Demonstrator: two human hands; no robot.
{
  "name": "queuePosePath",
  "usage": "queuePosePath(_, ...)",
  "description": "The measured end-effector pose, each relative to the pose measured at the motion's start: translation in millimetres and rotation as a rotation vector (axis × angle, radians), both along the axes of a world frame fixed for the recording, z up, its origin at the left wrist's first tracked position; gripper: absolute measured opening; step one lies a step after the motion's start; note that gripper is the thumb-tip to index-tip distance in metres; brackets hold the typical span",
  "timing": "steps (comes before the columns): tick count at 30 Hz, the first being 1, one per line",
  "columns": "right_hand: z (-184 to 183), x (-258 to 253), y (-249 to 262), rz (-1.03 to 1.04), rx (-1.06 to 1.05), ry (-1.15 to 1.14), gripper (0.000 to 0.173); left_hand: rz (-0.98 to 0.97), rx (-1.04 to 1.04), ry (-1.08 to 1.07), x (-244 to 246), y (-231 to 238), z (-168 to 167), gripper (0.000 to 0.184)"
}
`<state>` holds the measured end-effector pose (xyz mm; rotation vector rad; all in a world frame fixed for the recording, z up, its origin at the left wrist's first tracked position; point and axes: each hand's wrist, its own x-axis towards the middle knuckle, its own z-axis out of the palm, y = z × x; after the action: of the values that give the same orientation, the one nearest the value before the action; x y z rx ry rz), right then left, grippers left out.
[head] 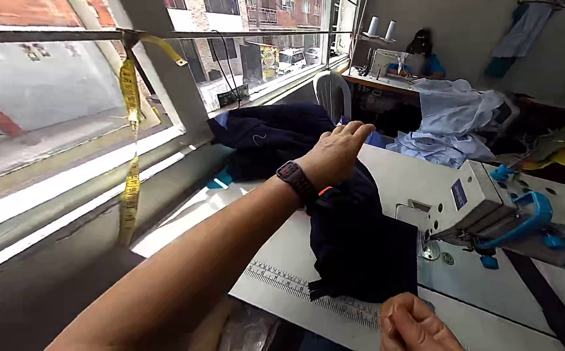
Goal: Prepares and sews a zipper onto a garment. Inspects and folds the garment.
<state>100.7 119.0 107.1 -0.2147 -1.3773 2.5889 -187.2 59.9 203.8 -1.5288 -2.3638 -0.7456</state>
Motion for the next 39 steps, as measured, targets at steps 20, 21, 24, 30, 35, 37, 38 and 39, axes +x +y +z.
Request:
queuePosePath(20,-39,-58,72,-0.1,0.873,0.107,0.013,-0.194,-0.357,-0.09,-54,-55,-73,0.015)
queuePosePath(21,-29,-50,75,-0.001,0.673,0.126,0.018,-0.23,-0.366,-0.081,-54,-53,-47,0.016)
queuePosePath(24,-14,-40,74,0.219,0.305,0.154,0.032,-0.269,-0.103,0.13,-43,-39,13,0.019)
queuePosePath(30,-36,-48,39,0.084,0.083,-0.15,0.035,0.027,-0.008,0.067,-4,17,-20,0.037)
queuePosePath(35,-45,-38,42,0.042,0.145,-0.147,0.033,-0.171,0.18,-0.131,115,-48,-91,0.036)
queuePosePath(37,-43,-43,40,0.031,0.199,-0.17,0.027,-0.168,0.173,-0.283,141,-62,-121,0.06)
queuePosePath(38,-42,-48,38,0.021,0.231,-0.2,0.023,-0.165,0.179,-0.364,147,-64,-133,0.066)
queuePosePath(39,-42,-51,36,0.006,0.283,-0.225,0.017,-0.165,0.193,-0.462,151,-65,-143,0.067)
